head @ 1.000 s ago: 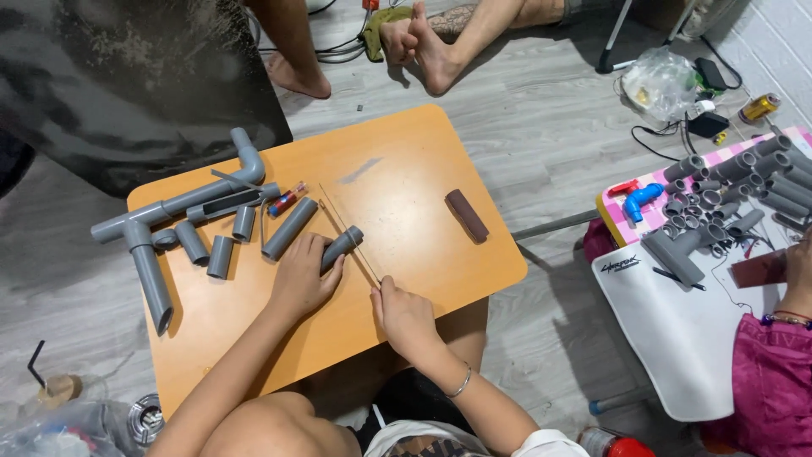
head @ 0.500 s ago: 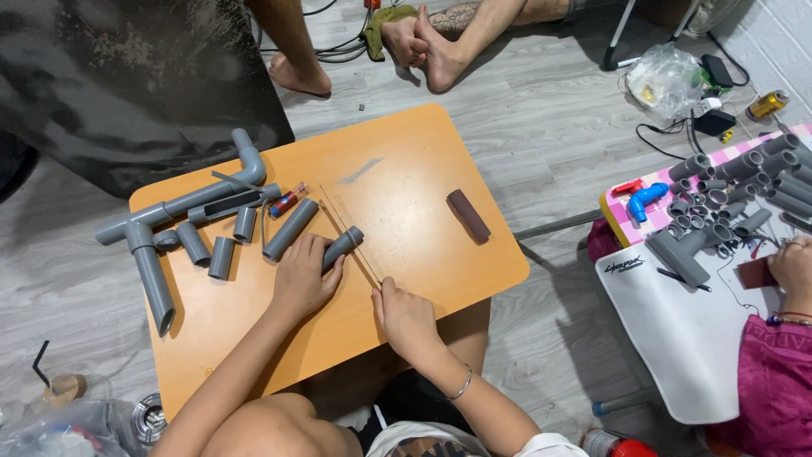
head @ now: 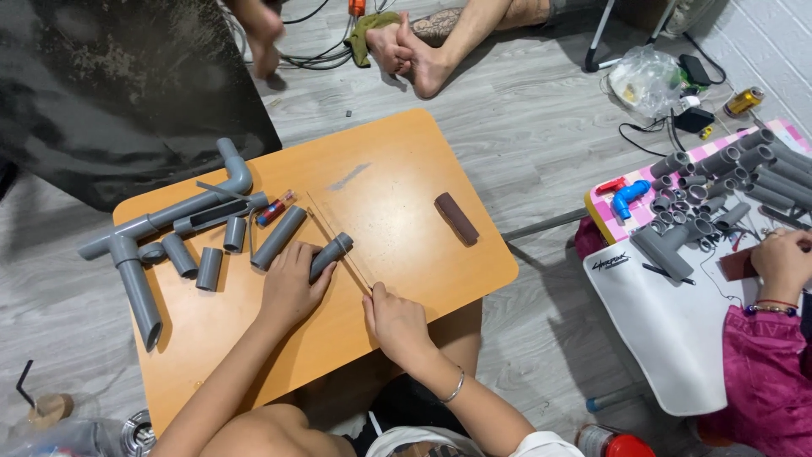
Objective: A person uses a hacksaw blade to manually cut through a PVC pipe on a small table while sitting on the floor.
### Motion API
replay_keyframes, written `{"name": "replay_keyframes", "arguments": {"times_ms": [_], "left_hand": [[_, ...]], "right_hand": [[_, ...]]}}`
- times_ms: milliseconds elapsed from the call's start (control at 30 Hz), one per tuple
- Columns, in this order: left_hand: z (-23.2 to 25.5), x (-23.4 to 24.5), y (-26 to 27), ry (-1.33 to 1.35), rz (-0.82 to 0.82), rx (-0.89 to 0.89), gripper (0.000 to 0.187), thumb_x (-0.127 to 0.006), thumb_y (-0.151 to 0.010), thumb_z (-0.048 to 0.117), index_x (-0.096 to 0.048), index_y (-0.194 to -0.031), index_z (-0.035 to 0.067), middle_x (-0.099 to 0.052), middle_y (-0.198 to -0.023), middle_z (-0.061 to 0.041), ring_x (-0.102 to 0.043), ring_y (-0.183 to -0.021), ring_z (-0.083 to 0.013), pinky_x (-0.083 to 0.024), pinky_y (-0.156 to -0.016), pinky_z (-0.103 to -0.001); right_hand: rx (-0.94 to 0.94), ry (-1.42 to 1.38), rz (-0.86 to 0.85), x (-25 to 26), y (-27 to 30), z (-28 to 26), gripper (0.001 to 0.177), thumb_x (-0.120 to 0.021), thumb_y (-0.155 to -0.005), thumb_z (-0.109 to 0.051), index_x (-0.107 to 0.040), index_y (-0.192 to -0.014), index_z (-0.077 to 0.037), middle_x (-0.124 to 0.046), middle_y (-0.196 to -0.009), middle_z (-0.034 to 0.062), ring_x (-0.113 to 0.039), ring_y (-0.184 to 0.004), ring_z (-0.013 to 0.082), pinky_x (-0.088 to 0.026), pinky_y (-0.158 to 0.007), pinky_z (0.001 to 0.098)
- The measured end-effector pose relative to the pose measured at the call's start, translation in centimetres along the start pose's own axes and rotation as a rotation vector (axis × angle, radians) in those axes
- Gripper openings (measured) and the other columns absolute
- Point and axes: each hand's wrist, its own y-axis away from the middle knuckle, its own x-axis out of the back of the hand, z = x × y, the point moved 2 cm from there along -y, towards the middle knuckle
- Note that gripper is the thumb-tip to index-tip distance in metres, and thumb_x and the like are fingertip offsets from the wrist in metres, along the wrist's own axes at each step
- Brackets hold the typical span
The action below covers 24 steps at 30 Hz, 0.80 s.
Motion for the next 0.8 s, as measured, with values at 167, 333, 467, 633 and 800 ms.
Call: {"name": "replay_keyframes", "arguments": {"times_ms": [167,333,467,633,800], "left_hand": [[-0.17,-0.25,0.14,-0.015,0.002,-0.003,0.029,-0.067,-0.091,0.036,-0.058,-0.104,0.011,-0.054,-0.091,-0.004,-0.063,-0.088,-0.0229,-0.047,-0.078,-0.033],[-0.04,-0.11,0.06,-0.01,-0.005,0.004,0.028,-0.066,-0.093,0.034,-0.059,-0.104,0.01,-0.054,-0.092,-0.005,-0.063,-0.088,-0.024,-0.047,-0.077,-0.034],[-0.16,-0.29,-0.03,0.025,-0.034,0.019,0.027,-0.065,-0.093,0.031,-0.058,-0.105,0.008,-0.052,-0.09,-0.005,-0.062,-0.087,-0.0235,-0.046,-0.078,-0.033],[0.34,0.2,-0.2,0.049,-0.045,0.034,0.026,-0.065,-0.094,0.03,-0.058,-0.104,0.007,-0.051,-0.089,-0.006,-0.061,-0.085,-0.0237,-0.046,-0.077,-0.033],[0.4,0.29,-0.07,0.054,-0.061,0.05,0.026,-0.065,-0.094,0.029,-0.057,-0.105,0.007,-0.051,-0.089,-0.006,-0.062,-0.087,-0.0235,-0.046,-0.079,-0.033]], "right_hand": [[-0.004,-0.009,-0.007,0.03,0.04,-0.16,0.034,-0.031,-0.104,-0.033,-0.052,-0.09,-0.01,-0.063,-0.06,0.0083,-0.071,-0.061,0.0303,-0.056,-0.058,0.0428],[-0.005,0.011,-0.016,0.25,0.12,-0.33,0.038,-0.029,-0.105,-0.036,-0.052,-0.09,-0.01,-0.062,-0.061,0.0073,-0.071,-0.06,0.0284,-0.057,-0.06,0.0416],[0.007,0.008,-0.015,0.3,0.21,-0.28,0.037,-0.031,-0.104,-0.037,-0.051,-0.091,-0.01,-0.063,-0.062,0.008,-0.072,-0.062,0.0293,-0.056,-0.061,0.0422],[0.02,0.007,0.009,0.14,0.33,-0.21,0.032,-0.036,-0.104,-0.035,-0.051,-0.09,-0.011,-0.061,-0.06,0.006,-0.071,-0.06,0.027,-0.056,-0.059,0.0391],[0.024,-0.023,-0.025,-0.52,0.34,0.23,0.032,-0.035,-0.104,-0.037,-0.05,-0.092,-0.011,-0.061,-0.062,0.0059,-0.071,-0.061,0.0274,-0.056,-0.059,0.0395]]}}
